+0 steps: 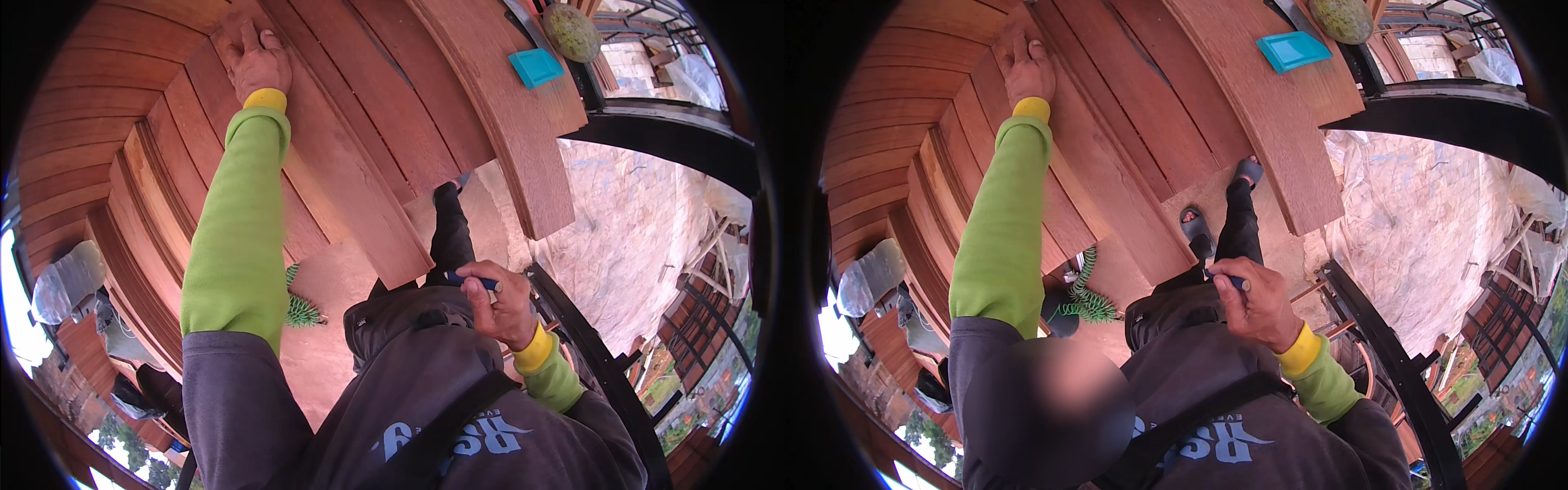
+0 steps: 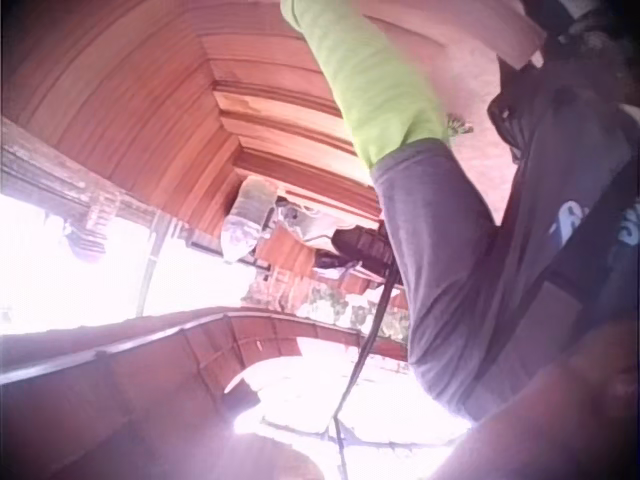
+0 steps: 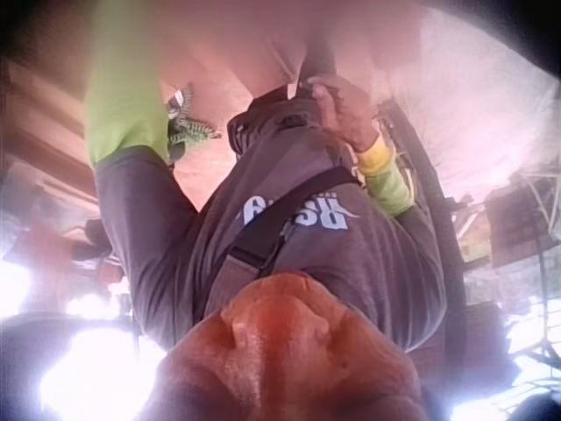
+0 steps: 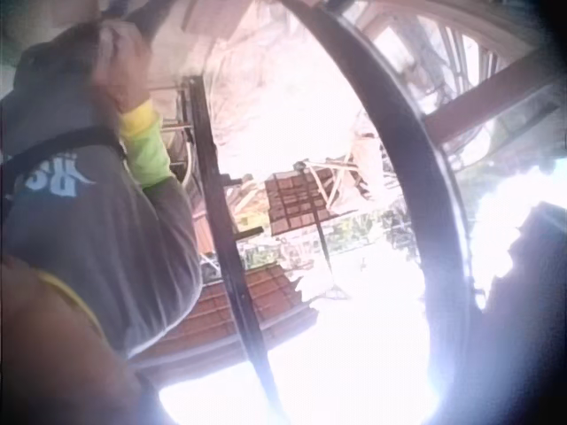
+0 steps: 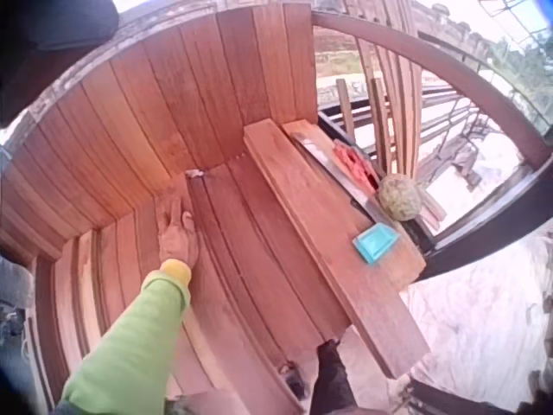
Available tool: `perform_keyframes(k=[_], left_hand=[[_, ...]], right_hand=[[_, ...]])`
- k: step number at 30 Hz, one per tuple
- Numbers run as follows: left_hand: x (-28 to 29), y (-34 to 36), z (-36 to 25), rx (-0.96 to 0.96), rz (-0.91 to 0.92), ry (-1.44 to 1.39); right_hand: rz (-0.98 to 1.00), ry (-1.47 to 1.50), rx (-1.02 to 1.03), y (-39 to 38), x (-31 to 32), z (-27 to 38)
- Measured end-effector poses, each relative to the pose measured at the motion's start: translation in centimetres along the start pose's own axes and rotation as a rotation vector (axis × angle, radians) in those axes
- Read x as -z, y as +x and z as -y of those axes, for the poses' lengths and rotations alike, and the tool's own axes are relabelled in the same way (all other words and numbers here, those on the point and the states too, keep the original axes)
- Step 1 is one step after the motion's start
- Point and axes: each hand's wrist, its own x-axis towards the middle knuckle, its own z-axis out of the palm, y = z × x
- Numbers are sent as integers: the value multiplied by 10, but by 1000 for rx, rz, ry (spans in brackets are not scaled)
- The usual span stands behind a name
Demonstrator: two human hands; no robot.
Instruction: The person installs wooden planks onto a curved wooden structure, likely a bench or seating area. They repeatedly pick up planks, align them with existing ones, and use a small tool to mark or adjust the wood. The person works methodically along the curve, ensuring each plank fits snugly.
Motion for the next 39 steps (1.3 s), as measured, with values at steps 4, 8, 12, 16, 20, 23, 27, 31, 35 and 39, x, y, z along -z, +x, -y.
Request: perform_keyframes(k=[4,8,12,16,20,23,27,31,35,39], left_hand=[[-10,10,9,-97,-17,4],[-9,12,4,-81,14,51],[-8,10,9,-133,-19,72],[-11,13,9,-155,-10,47],[-8,14,10,-174,37,128],[-6,16,3,-175,110,171],[-2,13,1,-119,104,134],[-1,9,0,-103,58,96],[-8,16,9,-188,58,79],[-7,12,2,-102,22,55]], right_hand=[[-149,102,201,81,-20,-9],[-115,87,393,146,-50,-33],[-102,36,442,172,-62,-37],[-45,-44,474,183,-64,-37],[45,-154,376,170,-60,-28],[45,-200,431,114,-52,-32],[238,-186,202,-30,-8,-36],[57,-120,106,-59,9,-32],[63,-73,249,-13,-4,-28],[121,-82,274,-4,-15,-31]])
